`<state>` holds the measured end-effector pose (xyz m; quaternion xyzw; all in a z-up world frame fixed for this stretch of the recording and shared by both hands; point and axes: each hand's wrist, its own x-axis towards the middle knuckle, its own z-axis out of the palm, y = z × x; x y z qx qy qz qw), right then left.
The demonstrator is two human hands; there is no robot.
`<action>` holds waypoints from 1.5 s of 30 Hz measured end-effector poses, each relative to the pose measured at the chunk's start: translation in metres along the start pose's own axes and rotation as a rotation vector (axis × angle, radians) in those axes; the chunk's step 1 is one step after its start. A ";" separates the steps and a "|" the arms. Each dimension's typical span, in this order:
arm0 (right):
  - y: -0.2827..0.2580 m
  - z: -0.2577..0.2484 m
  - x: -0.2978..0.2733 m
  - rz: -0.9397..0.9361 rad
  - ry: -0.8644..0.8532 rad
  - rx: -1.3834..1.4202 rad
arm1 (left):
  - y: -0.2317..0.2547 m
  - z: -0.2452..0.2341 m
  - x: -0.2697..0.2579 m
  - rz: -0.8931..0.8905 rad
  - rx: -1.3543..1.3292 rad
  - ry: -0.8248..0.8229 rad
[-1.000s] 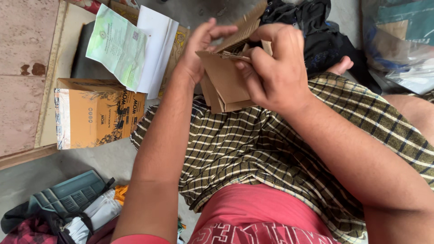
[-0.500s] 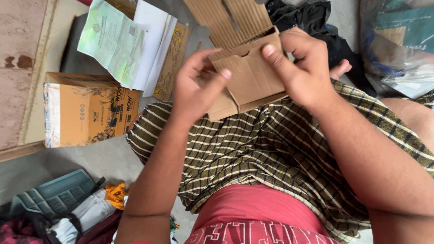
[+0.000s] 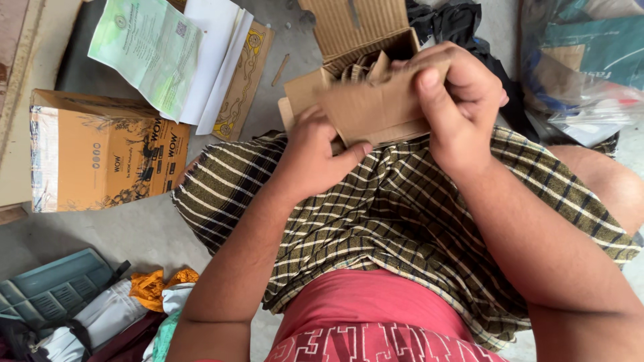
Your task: The person sits on the floor and assembles a small cardboard box by folding its flaps and tucking them into slots. They then place a small wrapped item inside the box and close the lid.
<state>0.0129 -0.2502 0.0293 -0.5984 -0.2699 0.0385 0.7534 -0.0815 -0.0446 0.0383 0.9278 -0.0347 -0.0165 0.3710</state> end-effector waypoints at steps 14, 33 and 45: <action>-0.086 -0.063 -0.012 0.184 -0.831 -0.163 | -0.009 0.036 -0.025 0.292 0.155 0.207; -0.078 -0.102 -0.034 0.526 -0.803 -0.262 | 0.014 0.043 -0.033 0.407 0.088 0.257; -0.059 0.010 0.051 -0.386 -1.460 -1.854 | -0.007 0.027 -0.019 0.485 0.080 0.272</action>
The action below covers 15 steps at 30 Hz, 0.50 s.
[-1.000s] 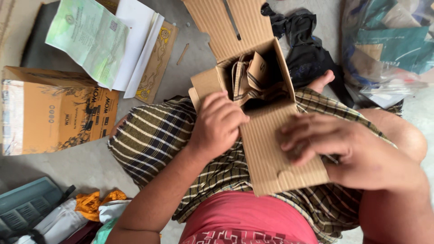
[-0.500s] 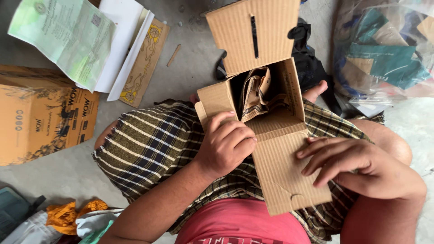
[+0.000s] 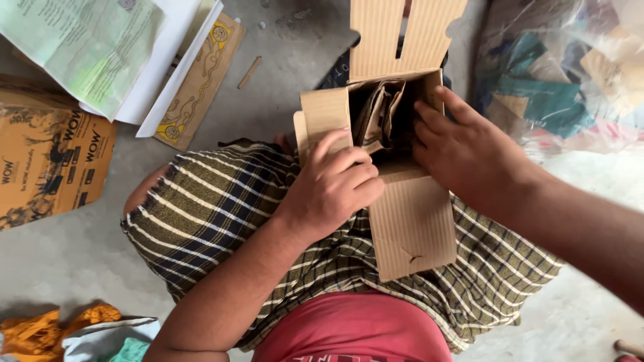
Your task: The person sits on the floor and assembles a small cardboard box by folding its flaps and tucking them into slots. They then place a small wrapped item inside the box and close the lid.
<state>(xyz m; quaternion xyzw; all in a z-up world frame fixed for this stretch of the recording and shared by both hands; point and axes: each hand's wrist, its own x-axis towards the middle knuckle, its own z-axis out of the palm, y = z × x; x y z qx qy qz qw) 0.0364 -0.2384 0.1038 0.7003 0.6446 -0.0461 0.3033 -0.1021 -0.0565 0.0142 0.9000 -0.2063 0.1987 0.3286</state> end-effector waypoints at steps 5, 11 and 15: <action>0.004 0.006 0.031 -0.095 -0.564 0.148 | -0.003 -0.017 0.013 0.022 0.045 -0.033; 0.010 0.021 0.044 0.070 -0.560 0.594 | -0.022 -0.017 0.017 -0.137 -0.022 -0.071; -0.003 0.043 0.024 0.113 -0.092 0.617 | -0.031 -0.013 0.013 -0.171 -0.041 -0.027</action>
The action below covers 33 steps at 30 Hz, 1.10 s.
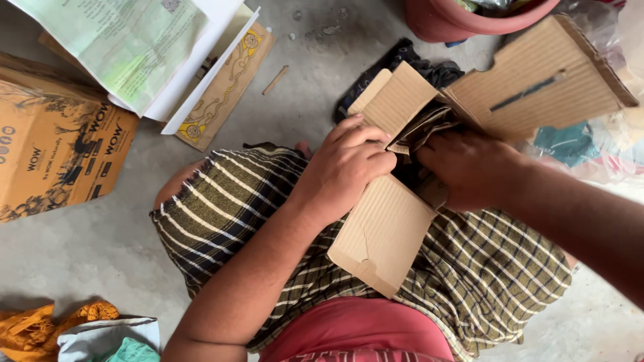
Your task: The person sits on the floor and assembles a small cardboard box by folding its flaps and tucking them into slots. They then place a small wrapped item inside the box and close the lid.
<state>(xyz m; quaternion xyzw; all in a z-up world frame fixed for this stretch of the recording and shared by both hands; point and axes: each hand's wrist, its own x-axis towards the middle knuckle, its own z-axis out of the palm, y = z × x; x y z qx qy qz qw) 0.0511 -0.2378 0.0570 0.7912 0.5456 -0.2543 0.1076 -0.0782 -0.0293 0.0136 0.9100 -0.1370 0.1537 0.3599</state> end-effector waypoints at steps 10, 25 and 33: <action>-0.002 -0.014 -0.050 -0.204 0.646 -0.169 | -0.015 0.005 -0.004 -0.093 0.007 0.116; -0.018 0.095 -0.071 0.348 0.928 0.880 | -0.010 -0.001 -0.004 -0.115 -0.032 0.137; -0.002 0.080 -0.029 0.400 1.225 2.085 | 0.001 0.006 -0.010 -0.103 -0.046 0.295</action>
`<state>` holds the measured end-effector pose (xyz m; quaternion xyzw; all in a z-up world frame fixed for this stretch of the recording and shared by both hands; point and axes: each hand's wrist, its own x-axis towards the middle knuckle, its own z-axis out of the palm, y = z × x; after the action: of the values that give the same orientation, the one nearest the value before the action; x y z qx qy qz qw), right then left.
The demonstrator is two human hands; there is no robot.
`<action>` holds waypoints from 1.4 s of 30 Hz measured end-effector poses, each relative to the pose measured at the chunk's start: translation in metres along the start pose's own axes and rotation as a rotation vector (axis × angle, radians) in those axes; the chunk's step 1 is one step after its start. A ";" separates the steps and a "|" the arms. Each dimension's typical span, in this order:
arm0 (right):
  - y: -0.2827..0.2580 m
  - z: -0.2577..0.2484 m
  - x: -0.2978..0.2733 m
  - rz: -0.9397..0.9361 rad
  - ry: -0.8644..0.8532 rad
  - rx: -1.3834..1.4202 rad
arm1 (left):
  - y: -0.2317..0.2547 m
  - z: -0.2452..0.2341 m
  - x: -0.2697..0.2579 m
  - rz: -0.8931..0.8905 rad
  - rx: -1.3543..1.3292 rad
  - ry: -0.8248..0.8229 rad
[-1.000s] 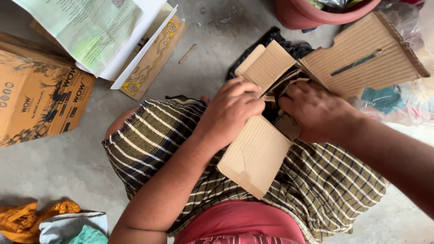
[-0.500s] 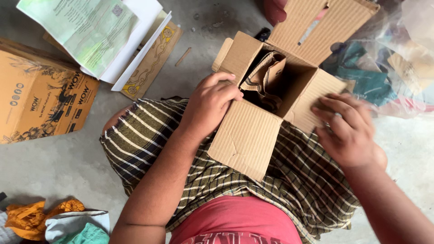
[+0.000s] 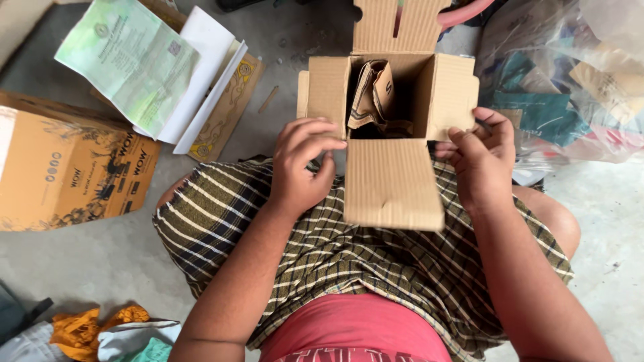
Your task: The person sits on the floor and assembles a small cardboard box by folding its flaps and tucking them into slots. They then place a small wrapped item inside the box and close the lid.
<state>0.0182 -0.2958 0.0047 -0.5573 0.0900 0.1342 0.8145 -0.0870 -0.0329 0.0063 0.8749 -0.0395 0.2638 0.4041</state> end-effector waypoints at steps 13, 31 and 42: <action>-0.001 -0.001 -0.004 -0.237 -0.013 -0.124 | -0.013 0.003 0.021 -0.307 -0.178 0.084; -0.007 0.006 -0.014 -0.927 0.110 -1.293 | -0.020 0.016 0.054 -0.108 0.312 -0.142; -0.015 0.045 0.022 -0.598 0.055 -1.018 | -0.020 0.022 0.048 -0.144 0.238 -0.124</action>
<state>0.0440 -0.2563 0.0280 -0.8825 -0.1254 -0.0894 0.4443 -0.0307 -0.0291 0.0042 0.9319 0.0300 0.1822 0.3122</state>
